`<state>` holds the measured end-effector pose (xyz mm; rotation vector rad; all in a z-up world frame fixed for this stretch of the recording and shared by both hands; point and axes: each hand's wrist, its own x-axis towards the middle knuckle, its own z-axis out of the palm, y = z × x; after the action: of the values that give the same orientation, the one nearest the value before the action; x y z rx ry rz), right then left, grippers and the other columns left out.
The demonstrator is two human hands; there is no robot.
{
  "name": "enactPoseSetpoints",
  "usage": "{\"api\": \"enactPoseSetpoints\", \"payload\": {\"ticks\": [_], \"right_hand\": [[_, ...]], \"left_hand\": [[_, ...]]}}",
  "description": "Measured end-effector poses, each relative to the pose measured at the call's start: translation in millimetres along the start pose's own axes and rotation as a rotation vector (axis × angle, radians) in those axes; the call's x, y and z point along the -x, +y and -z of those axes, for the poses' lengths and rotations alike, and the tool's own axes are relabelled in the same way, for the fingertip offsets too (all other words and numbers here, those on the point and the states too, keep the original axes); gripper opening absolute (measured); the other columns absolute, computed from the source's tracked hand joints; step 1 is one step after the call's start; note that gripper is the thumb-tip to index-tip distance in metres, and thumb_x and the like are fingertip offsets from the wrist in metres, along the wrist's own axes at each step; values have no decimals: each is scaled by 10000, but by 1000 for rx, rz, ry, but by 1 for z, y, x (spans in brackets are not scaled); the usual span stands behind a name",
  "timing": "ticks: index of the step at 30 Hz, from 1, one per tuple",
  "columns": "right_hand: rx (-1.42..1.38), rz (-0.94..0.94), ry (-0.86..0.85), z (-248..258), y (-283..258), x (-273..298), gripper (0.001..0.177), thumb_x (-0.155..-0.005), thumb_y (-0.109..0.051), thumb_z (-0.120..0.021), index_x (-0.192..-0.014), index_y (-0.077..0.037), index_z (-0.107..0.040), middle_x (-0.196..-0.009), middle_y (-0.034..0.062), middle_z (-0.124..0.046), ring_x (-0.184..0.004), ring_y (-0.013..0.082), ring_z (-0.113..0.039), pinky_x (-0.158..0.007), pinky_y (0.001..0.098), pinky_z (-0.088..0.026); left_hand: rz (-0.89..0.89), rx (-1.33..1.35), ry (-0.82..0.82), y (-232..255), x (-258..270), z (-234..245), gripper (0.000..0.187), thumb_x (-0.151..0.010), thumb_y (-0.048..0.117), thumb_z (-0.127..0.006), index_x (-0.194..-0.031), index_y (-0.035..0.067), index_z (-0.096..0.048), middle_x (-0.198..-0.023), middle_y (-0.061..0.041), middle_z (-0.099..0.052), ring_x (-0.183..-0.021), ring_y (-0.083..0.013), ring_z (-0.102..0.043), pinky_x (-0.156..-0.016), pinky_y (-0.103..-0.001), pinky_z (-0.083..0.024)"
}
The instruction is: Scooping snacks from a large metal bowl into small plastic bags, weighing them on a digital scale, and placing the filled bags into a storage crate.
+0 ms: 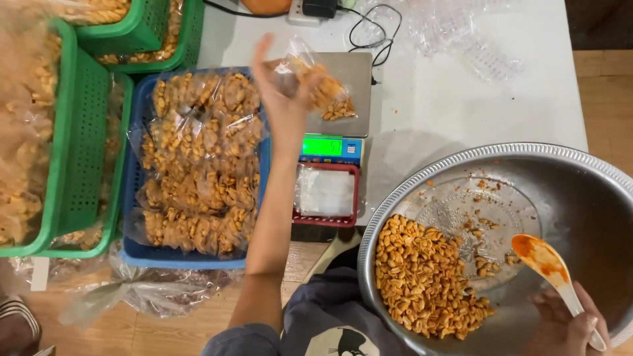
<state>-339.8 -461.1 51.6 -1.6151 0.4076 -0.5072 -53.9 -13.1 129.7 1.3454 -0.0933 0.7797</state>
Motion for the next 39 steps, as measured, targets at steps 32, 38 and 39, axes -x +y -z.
{"api": "enactPoseSetpoints", "payload": {"ticks": [32, 38, 39], "right_hand": [[-191, -179, 165, 4, 15, 24, 499, -1103, -436, -593, -1384, -28, -645, -974, 129, -694, -830, 175, -704, -785, 277, -646], [-230, -210, 146, -1, 18, 24, 509, -1081, -445, -637, -1370, -27, -659, -963, 145, -677, -826, 180, -699, -788, 270, -642], [-228, -212, 149, -2, 18, 24, 498, -1086, -442, -633, -1371, -35, -662, -964, 138, -674, -835, 175, -698, -786, 263, -639]], "left_hand": [[1612, 764, -935, 46, 243, -96, 536, -1003, 402, -569, -1414, 59, -591, -1336, -180, -666, -1226, -342, -648, -1036, -553, -491], [1196, 462, -829, 62, 195, -75, 347, -1037, 316, -597, -1266, 66, -672, -1221, -151, -726, -1059, -269, -726, -972, -430, -576], [880, 228, -791, 61, 182, -69, 231, -1067, 242, -551, -1155, 142, -740, -1178, -48, -762, -1068, -159, -725, -1017, -327, -543]]}}
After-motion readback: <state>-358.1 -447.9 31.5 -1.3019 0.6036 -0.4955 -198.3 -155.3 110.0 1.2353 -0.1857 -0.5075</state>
